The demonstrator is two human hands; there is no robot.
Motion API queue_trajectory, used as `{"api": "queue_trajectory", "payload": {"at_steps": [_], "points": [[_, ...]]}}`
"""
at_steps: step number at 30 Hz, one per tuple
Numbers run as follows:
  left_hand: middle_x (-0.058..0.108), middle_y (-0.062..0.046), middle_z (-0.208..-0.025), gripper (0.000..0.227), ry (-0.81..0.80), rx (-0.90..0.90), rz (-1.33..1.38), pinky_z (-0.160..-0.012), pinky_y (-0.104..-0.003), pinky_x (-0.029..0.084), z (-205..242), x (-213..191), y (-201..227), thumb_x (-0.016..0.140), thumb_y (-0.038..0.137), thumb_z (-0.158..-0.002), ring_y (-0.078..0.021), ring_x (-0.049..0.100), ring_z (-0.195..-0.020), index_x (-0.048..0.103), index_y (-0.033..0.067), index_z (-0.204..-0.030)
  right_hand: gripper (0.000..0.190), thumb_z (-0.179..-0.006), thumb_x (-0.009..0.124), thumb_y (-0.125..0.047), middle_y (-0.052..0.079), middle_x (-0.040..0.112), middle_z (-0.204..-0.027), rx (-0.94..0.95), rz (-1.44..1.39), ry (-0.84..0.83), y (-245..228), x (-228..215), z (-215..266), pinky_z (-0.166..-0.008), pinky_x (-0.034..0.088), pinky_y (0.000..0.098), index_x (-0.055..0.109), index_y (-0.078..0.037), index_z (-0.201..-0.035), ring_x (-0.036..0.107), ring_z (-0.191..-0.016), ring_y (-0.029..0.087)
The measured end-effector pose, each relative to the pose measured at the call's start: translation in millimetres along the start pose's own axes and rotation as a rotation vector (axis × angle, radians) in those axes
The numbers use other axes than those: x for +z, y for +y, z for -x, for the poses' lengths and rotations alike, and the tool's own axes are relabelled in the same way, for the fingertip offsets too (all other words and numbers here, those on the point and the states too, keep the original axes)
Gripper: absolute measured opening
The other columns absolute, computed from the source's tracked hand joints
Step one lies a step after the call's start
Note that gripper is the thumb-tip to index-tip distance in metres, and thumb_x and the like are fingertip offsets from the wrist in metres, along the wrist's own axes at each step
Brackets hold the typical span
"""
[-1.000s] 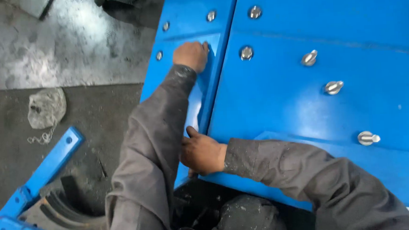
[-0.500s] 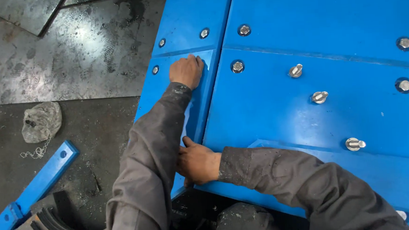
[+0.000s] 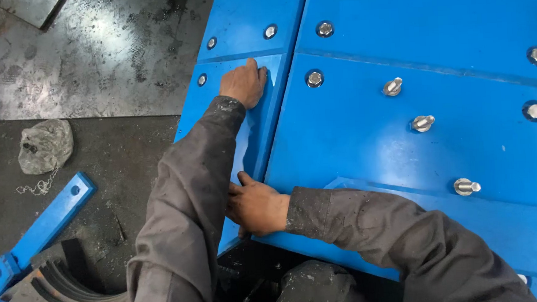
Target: The person aligns and fastens blue metal panels using bolts and nuts. They insert bolts into pre-drilled holes, tighten them by hand, and adjust panel alignment to secure the assembly.
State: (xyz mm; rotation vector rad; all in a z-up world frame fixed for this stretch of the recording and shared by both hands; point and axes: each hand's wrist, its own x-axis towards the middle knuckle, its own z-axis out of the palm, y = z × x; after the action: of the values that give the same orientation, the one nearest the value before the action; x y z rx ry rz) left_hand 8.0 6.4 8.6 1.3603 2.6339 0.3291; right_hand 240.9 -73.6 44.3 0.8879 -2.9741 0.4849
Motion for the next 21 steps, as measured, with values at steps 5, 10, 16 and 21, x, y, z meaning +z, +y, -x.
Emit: {"api": "queue_trajectory", "payload": {"at_steps": [5, 10, 16, 21], "points": [[0.073, -0.023, -0.101, 0.045, 0.040, -0.103, -0.081, -0.083, -0.057, 0.054, -11.9, 33.7, -2.5, 0.045, 0.044, -0.110, -0.0437, 0.070, -0.095, 0.069, 0.0065, -0.102, 0.032, -0.089, 0.070, -0.045, 0.005, 0.067, -0.107, 0.039, 0.000, 0.024, 11.1, 71.1, 0.6, -0.109, 0.038, 0.0517, 0.073, -0.014, -0.098, 0.052, -0.116, 0.025], [0.067, -0.027, -0.103, 0.048, 0.176, 0.004, 0.044, -0.066, -0.055, 0.055, -7.3, 36.6, -23.6, 0.049, 0.040, -0.100, -0.0447, 0.069, -0.080, 0.049, 0.0021, -0.130, 0.052, -0.065, 0.073, -0.052, 0.007, 0.068, -0.114, -0.097, 0.064, 0.227, 5.1, 27.3, -8.0, -0.092, 0.039, 0.0574, 0.074, -0.010, -0.096, 0.052, -0.117, 0.028], [0.073, -0.018, -0.098, 0.036, 0.164, 0.069, -0.098, -0.078, -0.054, 0.056, -30.0, 62.6, -26.4, 0.047, 0.042, -0.111, -0.0386, 0.071, -0.086, 0.056, 0.0079, -0.117, 0.044, -0.080, 0.073, -0.050, 0.007, 0.068, -0.110, -0.019, 0.032, -0.227, 0.0, -3.9, -8.5, -0.102, 0.034, 0.0529, 0.075, -0.011, -0.100, 0.052, -0.120, 0.028], [0.073, -0.015, -0.094, 0.039, 0.158, -0.061, -0.066, -0.072, -0.052, 0.058, -12.0, 43.5, -8.4, 0.046, 0.047, -0.108, -0.0372, 0.071, -0.079, 0.059, 0.0104, -0.104, 0.041, -0.081, 0.074, -0.048, 0.007, 0.068, -0.103, 0.030, 0.056, -0.237, 1.6, 5.1, -5.6, -0.106, 0.030, 0.0529, 0.074, -0.012, -0.099, 0.054, -0.113, 0.028]]}}
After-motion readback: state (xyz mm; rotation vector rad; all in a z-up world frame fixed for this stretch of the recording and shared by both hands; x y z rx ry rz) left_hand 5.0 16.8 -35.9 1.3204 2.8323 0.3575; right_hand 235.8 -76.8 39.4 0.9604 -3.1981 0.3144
